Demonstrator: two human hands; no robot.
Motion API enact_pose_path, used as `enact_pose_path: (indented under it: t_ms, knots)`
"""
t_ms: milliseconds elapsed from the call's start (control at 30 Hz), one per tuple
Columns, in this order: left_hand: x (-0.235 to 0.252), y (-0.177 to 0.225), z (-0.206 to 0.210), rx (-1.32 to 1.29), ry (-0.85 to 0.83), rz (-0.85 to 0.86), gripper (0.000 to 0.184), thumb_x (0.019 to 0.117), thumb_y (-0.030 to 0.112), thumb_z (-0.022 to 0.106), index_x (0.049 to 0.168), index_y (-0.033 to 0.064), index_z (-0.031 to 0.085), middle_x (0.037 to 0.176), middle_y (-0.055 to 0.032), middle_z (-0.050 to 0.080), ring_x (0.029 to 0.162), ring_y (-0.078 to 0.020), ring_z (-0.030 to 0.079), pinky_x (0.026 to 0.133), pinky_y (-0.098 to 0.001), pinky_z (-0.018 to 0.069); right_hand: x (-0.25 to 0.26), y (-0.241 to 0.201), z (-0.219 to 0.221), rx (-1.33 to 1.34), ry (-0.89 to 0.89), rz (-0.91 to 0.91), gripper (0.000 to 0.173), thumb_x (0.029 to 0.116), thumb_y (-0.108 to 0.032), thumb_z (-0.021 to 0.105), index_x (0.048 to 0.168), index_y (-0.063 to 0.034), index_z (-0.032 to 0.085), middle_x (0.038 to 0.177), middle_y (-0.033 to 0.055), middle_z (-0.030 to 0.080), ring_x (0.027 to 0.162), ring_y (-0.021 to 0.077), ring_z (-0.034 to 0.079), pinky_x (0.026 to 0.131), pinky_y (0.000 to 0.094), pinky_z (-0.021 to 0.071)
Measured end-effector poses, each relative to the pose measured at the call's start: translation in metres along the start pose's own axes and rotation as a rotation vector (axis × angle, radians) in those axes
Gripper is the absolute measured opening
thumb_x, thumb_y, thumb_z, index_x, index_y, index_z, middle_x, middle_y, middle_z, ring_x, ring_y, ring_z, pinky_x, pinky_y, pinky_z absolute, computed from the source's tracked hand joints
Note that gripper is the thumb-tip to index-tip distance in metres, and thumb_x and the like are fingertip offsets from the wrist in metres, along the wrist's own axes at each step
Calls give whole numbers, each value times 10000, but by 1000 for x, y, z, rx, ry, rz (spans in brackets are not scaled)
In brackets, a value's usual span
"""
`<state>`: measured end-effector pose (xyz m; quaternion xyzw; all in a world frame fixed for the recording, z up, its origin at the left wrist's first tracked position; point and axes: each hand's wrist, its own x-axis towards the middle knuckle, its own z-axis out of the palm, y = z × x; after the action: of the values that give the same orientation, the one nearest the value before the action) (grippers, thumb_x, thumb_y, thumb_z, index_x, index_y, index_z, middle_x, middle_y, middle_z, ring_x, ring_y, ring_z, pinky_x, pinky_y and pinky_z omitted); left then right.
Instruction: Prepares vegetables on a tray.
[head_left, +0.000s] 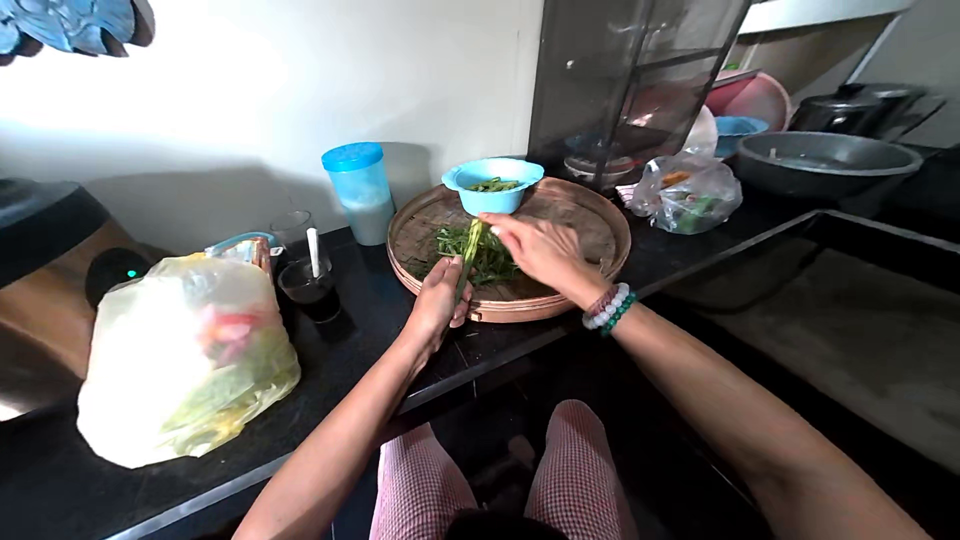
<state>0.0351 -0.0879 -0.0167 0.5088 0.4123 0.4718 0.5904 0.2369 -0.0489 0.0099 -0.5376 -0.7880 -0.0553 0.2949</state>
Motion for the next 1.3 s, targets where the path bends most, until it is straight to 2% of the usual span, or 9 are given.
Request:
enact_pose_path:
  t_ms: [100, 233, 333, 400, 467, 567, 767, 1000, 1300]
  knots:
    - [1, 5, -8, -122, -50, -15, 441, 1141, 363, 271, 1201, 51, 577, 639, 0, 499, 430, -36, 415, 396, -152, 363, 18, 30, 6, 10, -59, 135, 392, 1103, -445, 374, 1428, -397, 590, 1035, 139, 741, 940, 404, 695, 745, 647, 502]
    - [7, 7, -13, -311, -57, -102, 466, 1137, 376, 272, 1181, 45, 595, 695, -6, 529, 453, -38, 449, 420, -147, 406, -20, 14, -22, 114, -123, 196, 684, 1013, -647, 458, 1385, -93, 607, 1087, 234, 701, 987, 464, 674, 801, 682, 511]
    - [8, 8, -14, -374, -77, -106, 433, 1141, 345, 252, 1267, 53, 545, 668, 16, 483, 403, -11, 380, 373, -125, 351, -18, 5, -17, -2, -38, 156, 350, 1037, -375, 600, 1080, -29, 628, 810, 217, 639, 747, 442, 658, 587, 598, 498]
    - [8, 9, -15, -409, -71, -115, 365, 1140, 321, 275, 1242, 72, 522, 680, 17, 480, 393, -5, 376, 362, -117, 350, -16, -1, -15, -22, -54, 140, 281, 1009, -220, 644, 1184, -20, 556, 814, 229, 643, 749, 457, 670, 599, 602, 513]
    - [8, 8, -16, -428, -66, -114, 295, 1138, 299, 290, 1202, 101, 499, 688, 15, 480, 391, -6, 379, 356, -119, 353, -15, -4, -13, 41, -94, 91, 524, 1003, -304, 673, 1410, -61, 451, 927, 227, 675, 788, 459, 680, 648, 627, 535]
    - [9, 9, -16, -454, -69, -105, 305, 1137, 321, 300, 1202, 107, 507, 681, 16, 474, 389, -6, 374, 351, -120, 346, -10, -14, 0, 75, -81, 32, 553, 1086, -517, 377, 1570, -249, 380, 1175, 141, 698, 927, 386, 700, 731, 616, 545]
    - [5, 10, -14, -504, -79, -106, 281, 1135, 329, 294, 1033, 137, 473, 628, 32, 435, 363, -7, 349, 337, -118, 333, -19, -33, 18, 14, 7, -143, 420, 1098, -402, 426, 1511, -458, 477, 955, 101, 661, 652, 279, 637, 538, 477, 514]
    - [4, 9, -14, -425, -71, -43, 250, 1141, 291, 281, 1159, 133, 473, 648, 31, 434, 374, 0, 344, 344, -115, 331, -10, -26, 17, -5, 65, -125, 387, 1089, -386, 457, 1456, -485, 536, 1047, 114, 684, 695, 294, 655, 529, 477, 502]
    - [6, 11, -24, -793, -191, -294, 346, 1119, 355, 296, 1147, 91, 517, 608, 50, 436, 356, 8, 395, 337, -107, 372, -3, -26, 16, -73, 85, -100, 385, 1075, -355, 518, 1452, -414, 567, 1016, 146, 625, 625, 294, 604, 500, 457, 466]
